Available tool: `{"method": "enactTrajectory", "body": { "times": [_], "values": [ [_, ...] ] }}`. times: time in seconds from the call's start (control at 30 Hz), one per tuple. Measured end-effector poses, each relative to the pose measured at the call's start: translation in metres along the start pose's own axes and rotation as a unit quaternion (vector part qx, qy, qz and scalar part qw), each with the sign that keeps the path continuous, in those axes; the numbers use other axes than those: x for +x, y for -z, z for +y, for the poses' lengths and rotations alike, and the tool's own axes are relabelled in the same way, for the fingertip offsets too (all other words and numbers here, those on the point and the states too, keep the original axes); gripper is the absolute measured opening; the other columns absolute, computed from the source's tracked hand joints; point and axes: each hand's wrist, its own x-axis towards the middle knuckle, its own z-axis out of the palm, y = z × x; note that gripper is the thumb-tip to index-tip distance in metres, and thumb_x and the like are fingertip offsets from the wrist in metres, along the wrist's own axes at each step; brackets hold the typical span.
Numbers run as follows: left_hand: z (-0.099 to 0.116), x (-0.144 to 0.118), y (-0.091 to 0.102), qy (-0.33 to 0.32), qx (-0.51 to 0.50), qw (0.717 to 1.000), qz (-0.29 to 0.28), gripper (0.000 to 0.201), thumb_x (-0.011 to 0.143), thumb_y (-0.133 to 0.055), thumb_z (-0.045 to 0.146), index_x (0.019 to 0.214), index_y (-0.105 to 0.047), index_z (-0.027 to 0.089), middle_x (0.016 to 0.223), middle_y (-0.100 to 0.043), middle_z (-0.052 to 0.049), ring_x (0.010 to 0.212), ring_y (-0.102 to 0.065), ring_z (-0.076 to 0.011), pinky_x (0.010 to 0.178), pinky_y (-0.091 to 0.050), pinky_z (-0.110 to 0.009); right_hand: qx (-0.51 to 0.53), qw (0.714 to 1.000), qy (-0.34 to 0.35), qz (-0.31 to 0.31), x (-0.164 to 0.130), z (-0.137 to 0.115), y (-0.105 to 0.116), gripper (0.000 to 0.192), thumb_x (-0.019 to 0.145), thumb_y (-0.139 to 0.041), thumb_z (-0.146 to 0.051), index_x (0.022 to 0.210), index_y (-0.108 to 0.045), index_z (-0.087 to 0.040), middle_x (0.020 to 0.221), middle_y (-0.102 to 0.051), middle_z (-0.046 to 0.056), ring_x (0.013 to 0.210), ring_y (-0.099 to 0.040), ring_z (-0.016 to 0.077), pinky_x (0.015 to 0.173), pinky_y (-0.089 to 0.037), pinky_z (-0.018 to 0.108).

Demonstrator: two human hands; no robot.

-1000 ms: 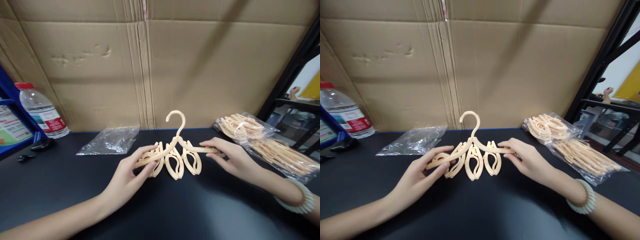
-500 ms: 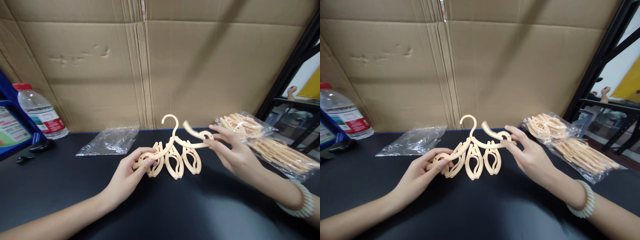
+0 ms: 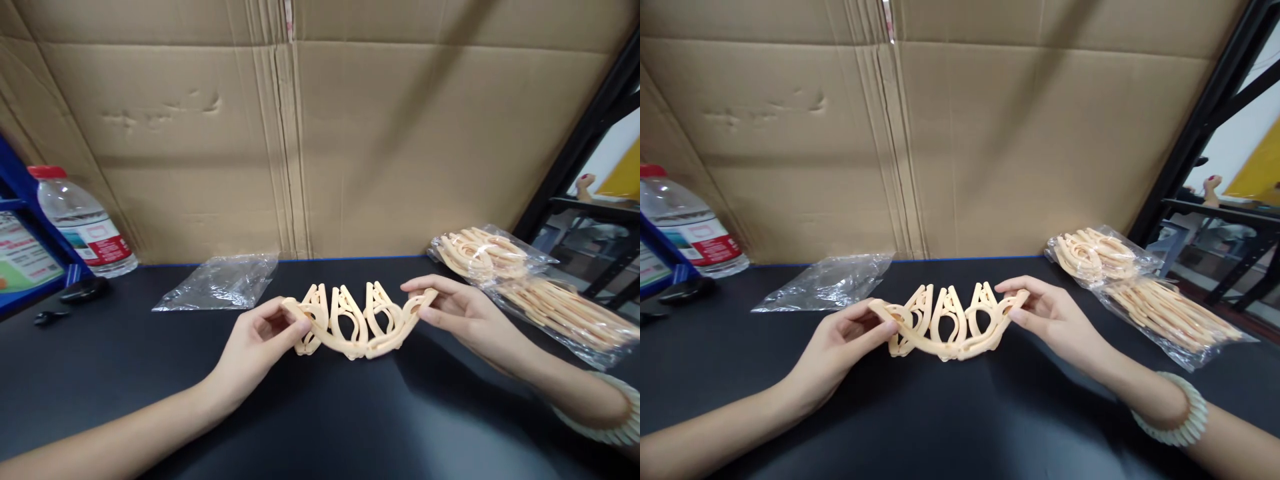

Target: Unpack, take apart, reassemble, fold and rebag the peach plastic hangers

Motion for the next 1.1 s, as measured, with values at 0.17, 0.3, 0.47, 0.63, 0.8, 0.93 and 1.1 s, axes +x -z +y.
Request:
{"method": "enactTrajectory", "body": {
  "times": [0.17, 0.3, 0.47, 0.63, 0.8, 0.93, 1.1],
  "values": [
    [0.006, -0.010, -0.010, -0.014, 0.005, 0.999, -0.031, 0.019, 0.084, -0.065, 0.034, 0.079, -0.059, 0.017, 0.074, -0.063, 0.000, 0.069, -0.059, -0.0122, 0.065, -0.049, -0.022, 0.152, 0.985, 0.001, -0.082, -0.015, -0.001, -0.026, 0.035, 0.088, -0.064, -0.026, 0.116, -0.043, -0.028, 0.099, -0.061, 0.001, 0.079, -0.060, 0.0112, 0.069, -0.051, 0.025],
    [0.009, -0.017, -0.019, 0.016, -0.030, 0.998, -0.060, 0.019, 0.085, -0.063, 0.034, 0.082, -0.054, 0.017, 0.061, -0.061, 0.004, 0.054, -0.057, -0.0093, 0.053, -0.048, -0.019, 0.094, 0.976, -0.008, -0.194, -0.028, -0.011, -0.036, 0.021, 0.094, -0.054, -0.024, 0.114, -0.049, -0.028, 0.114, -0.059, 0.004, 0.101, -0.058, 0.0146, 0.089, -0.049, 0.032],
    [0.012, -0.020, -0.023, 0.028, -0.054, 0.995, -0.075, 0.017, 0.086, -0.063, 0.032, 0.087, -0.055, 0.017, 0.054, -0.063, 0.004, 0.048, -0.057, -0.0090, 0.050, -0.049, -0.018, -0.082, 0.967, 0.008, -0.241, -0.038, -0.019, -0.034, 0.034, 0.095, -0.051, -0.028, 0.129, -0.052, -0.034, 0.131, -0.054, 0.004, 0.111, -0.055, 0.0167, 0.097, -0.047, 0.033],
    [0.011, -0.020, -0.022, 0.008, -0.048, 0.996, -0.076, 0.022, 0.083, -0.067, 0.027, 0.102, -0.063, 0.017, 0.068, -0.068, 0.001, 0.061, -0.064, -0.0120, 0.059, -0.054, -0.020, -0.110, 0.968, 0.014, -0.227, -0.040, -0.019, -0.033, 0.047, 0.096, -0.049, -0.030, 0.141, -0.041, -0.038, 0.148, -0.041, 0.003, 0.118, -0.053, 0.0180, 0.099, -0.047, 0.033],
    [0.008, -0.021, -0.019, -0.050, -0.021, 0.995, -0.083, 0.024, 0.087, -0.064, 0.025, 0.111, -0.066, 0.023, 0.099, -0.071, -0.003, 0.087, -0.067, -0.0160, 0.080, -0.055, -0.025, -0.130, 0.964, 0.021, -0.230, -0.040, -0.021, -0.036, 0.053, 0.094, -0.052, -0.027, 0.144, -0.038, -0.038, 0.151, -0.037, 0.005, 0.100, -0.062, 0.0157, 0.092, -0.053, 0.033],
    [0.006, -0.024, -0.019, -0.093, 0.007, 0.993, -0.076, 0.028, 0.087, -0.064, 0.022, 0.115, -0.066, 0.027, 0.097, -0.070, -0.001, 0.085, -0.067, -0.0159, 0.079, -0.056, -0.024, -0.150, 0.963, 0.029, -0.220, -0.040, -0.022, -0.036, 0.053, 0.093, -0.053, -0.028, 0.143, -0.039, -0.038, 0.153, -0.035, 0.005, 0.111, -0.060, 0.0200, 0.092, -0.054, 0.034],
    [0.008, -0.026, -0.021, -0.087, 0.022, 0.989, -0.117, 0.028, 0.088, -0.062, 0.021, 0.116, -0.065, 0.026, 0.099, -0.071, -0.003, 0.082, -0.068, -0.0164, 0.079, -0.057, -0.027, -0.188, 0.945, 0.064, -0.261, -0.042, -0.028, -0.031, 0.061, 0.089, -0.059, -0.031, 0.145, -0.036, -0.037, 0.153, -0.035, 0.004, 0.138, -0.036, 0.0285, 0.107, -0.041, 0.046]
  ]
}}
